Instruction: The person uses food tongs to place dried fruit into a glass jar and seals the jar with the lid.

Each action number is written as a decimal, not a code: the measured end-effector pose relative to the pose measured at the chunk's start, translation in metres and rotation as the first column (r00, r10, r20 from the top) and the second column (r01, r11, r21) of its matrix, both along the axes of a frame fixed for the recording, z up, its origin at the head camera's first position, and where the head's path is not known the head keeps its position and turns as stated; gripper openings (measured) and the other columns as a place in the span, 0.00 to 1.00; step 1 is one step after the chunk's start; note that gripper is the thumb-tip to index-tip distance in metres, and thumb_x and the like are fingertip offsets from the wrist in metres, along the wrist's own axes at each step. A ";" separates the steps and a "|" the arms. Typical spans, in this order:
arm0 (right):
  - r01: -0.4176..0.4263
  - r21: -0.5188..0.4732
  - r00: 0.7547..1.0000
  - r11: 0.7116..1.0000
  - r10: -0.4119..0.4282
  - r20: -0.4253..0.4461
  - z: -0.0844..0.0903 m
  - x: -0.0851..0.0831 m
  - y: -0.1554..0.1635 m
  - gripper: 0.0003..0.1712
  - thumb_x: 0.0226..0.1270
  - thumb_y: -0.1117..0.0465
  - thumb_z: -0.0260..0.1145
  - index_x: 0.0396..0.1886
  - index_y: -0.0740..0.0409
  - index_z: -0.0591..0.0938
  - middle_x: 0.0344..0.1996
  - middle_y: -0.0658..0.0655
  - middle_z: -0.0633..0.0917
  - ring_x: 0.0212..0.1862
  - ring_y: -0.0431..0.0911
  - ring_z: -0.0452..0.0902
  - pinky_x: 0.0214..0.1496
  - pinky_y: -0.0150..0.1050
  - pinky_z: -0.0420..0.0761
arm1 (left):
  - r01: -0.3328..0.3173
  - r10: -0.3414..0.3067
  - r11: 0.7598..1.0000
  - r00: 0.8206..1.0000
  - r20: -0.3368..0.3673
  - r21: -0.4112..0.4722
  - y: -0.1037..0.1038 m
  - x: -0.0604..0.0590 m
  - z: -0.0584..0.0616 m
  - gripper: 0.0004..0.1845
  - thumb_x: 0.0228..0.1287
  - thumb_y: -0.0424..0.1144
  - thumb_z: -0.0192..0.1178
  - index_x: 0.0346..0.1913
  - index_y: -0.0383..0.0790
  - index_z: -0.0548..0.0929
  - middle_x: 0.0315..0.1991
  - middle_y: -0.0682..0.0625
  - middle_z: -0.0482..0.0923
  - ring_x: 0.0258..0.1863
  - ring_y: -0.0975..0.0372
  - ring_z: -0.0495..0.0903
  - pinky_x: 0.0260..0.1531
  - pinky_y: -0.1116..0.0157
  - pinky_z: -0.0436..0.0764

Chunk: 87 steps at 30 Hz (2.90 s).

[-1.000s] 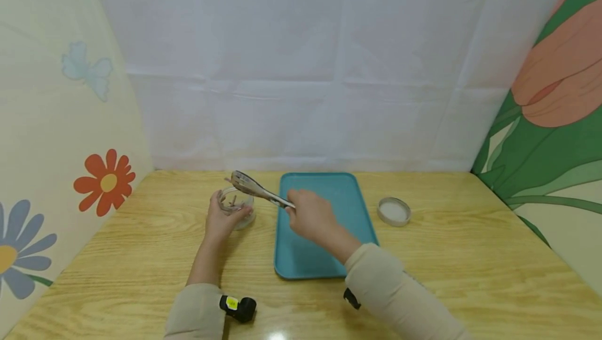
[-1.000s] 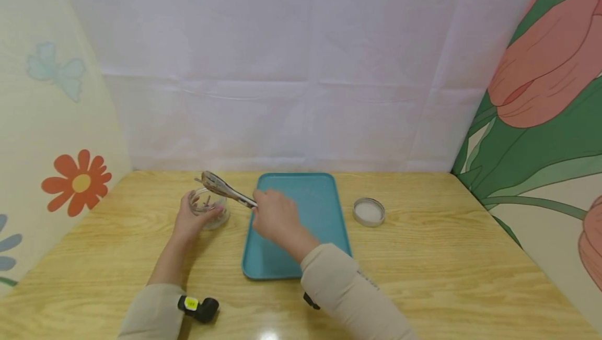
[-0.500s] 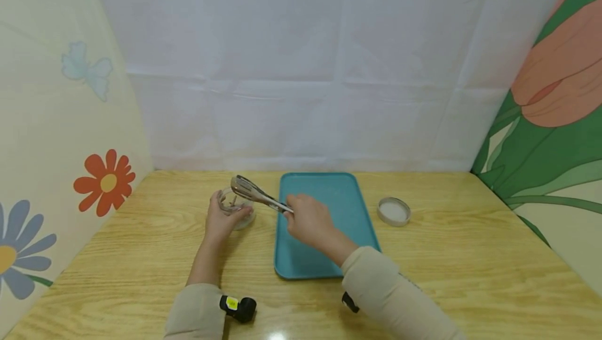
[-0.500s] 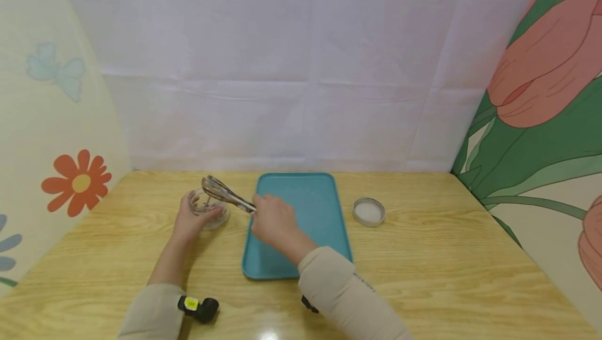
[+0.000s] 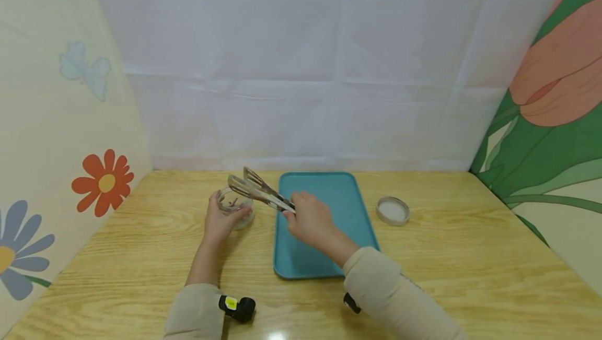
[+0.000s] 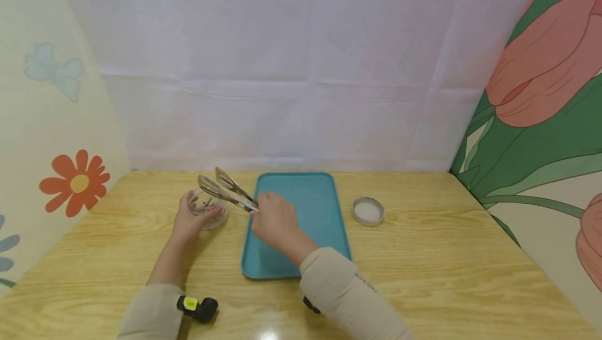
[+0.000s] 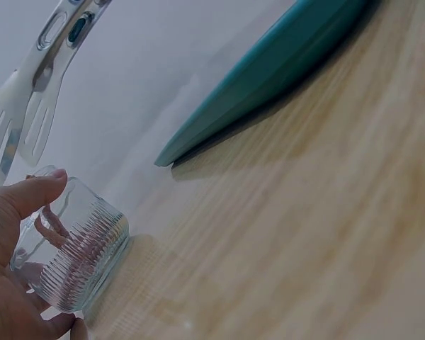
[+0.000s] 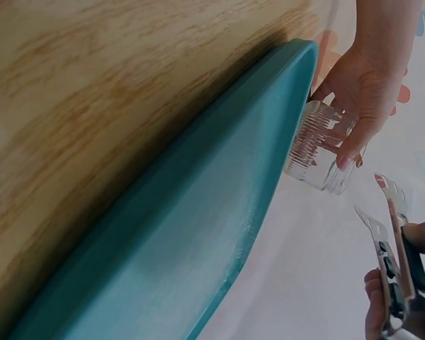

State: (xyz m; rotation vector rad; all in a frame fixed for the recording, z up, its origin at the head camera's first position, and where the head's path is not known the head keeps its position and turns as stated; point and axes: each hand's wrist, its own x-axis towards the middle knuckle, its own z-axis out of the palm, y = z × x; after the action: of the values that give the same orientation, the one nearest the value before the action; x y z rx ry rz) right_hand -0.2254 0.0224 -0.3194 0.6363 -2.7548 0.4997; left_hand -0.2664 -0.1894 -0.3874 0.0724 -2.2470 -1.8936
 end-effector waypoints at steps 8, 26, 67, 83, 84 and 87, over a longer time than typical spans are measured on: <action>0.034 -0.090 0.999 0.995 -0.034 0.001 -0.001 -0.002 0.002 0.11 0.58 0.53 0.59 0.27 0.57 0.73 0.21 0.49 0.69 0.22 0.43 0.63 0.17 0.35 0.64 | 0.008 -0.008 1.000 1.000 0.001 0.015 0.001 0.001 0.002 0.52 0.47 0.34 0.65 0.65 0.37 0.36 0.63 0.34 0.43 0.49 0.47 0.68 0.50 0.60 0.66; 0.054 -0.274 0.995 0.960 -0.074 -0.063 -0.005 -0.013 0.025 0.14 0.53 0.59 0.65 0.33 0.65 0.77 0.27 0.56 0.76 0.31 0.48 0.71 0.28 0.40 0.72 | -0.028 0.032 0.990 0.999 0.025 -0.139 -0.003 0.000 0.001 0.53 0.46 0.43 0.66 0.66 0.37 0.38 0.63 0.35 0.46 0.59 0.43 0.49 0.56 0.52 0.54; 0.347 -0.255 0.938 0.902 -0.340 0.072 0.018 -0.020 0.178 0.20 0.56 0.56 0.61 0.39 0.71 0.75 0.30 0.64 0.78 0.26 0.51 0.72 0.23 0.41 0.69 | -0.024 0.027 0.995 0.999 0.028 -0.100 -0.001 0.000 -0.001 0.53 0.46 0.41 0.66 0.66 0.39 0.36 0.63 0.38 0.45 0.58 0.44 0.54 0.54 0.53 0.58; 0.462 -0.266 0.887 0.846 -0.437 0.148 0.017 -0.013 0.231 0.24 0.60 0.53 0.57 0.43 0.73 0.72 0.28 0.64 0.76 0.21 0.48 0.68 0.17 0.37 0.66 | -0.015 0.018 0.995 0.999 0.030 -0.099 -0.002 -0.001 -0.001 0.54 0.46 0.43 0.66 0.66 0.40 0.36 0.64 0.38 0.44 0.58 0.44 0.53 0.54 0.53 0.58; 0.474 -0.274 0.880 0.837 -0.445 0.163 0.016 -0.013 0.233 0.25 0.60 0.53 0.56 0.43 0.73 0.71 0.28 0.65 0.76 0.22 0.48 0.68 0.18 0.37 0.66 | -0.018 0.021 0.994 0.999 0.031 -0.106 -0.002 -0.001 -0.001 0.54 0.46 0.44 0.66 0.66 0.40 0.37 0.64 0.38 0.44 0.59 0.44 0.52 0.54 0.52 0.58; 0.510 -0.290 0.860 0.810 -0.471 0.197 0.012 -0.014 0.241 0.25 0.59 0.52 0.56 0.43 0.73 0.71 0.28 0.64 0.75 0.22 0.48 0.68 0.18 0.37 0.67 | -0.015 0.019 0.994 0.999 0.033 -0.105 -0.002 0.000 -0.001 0.54 0.46 0.45 0.66 0.66 0.40 0.36 0.64 0.37 0.44 0.59 0.44 0.51 0.54 0.52 0.57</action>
State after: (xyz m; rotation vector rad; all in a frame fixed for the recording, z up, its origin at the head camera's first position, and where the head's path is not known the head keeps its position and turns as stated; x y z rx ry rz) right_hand -0.2394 0.2634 -0.3072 -0.1995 -2.6890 0.8650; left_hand -0.2668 -0.1914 -0.3886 0.1083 -2.3552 -1.7759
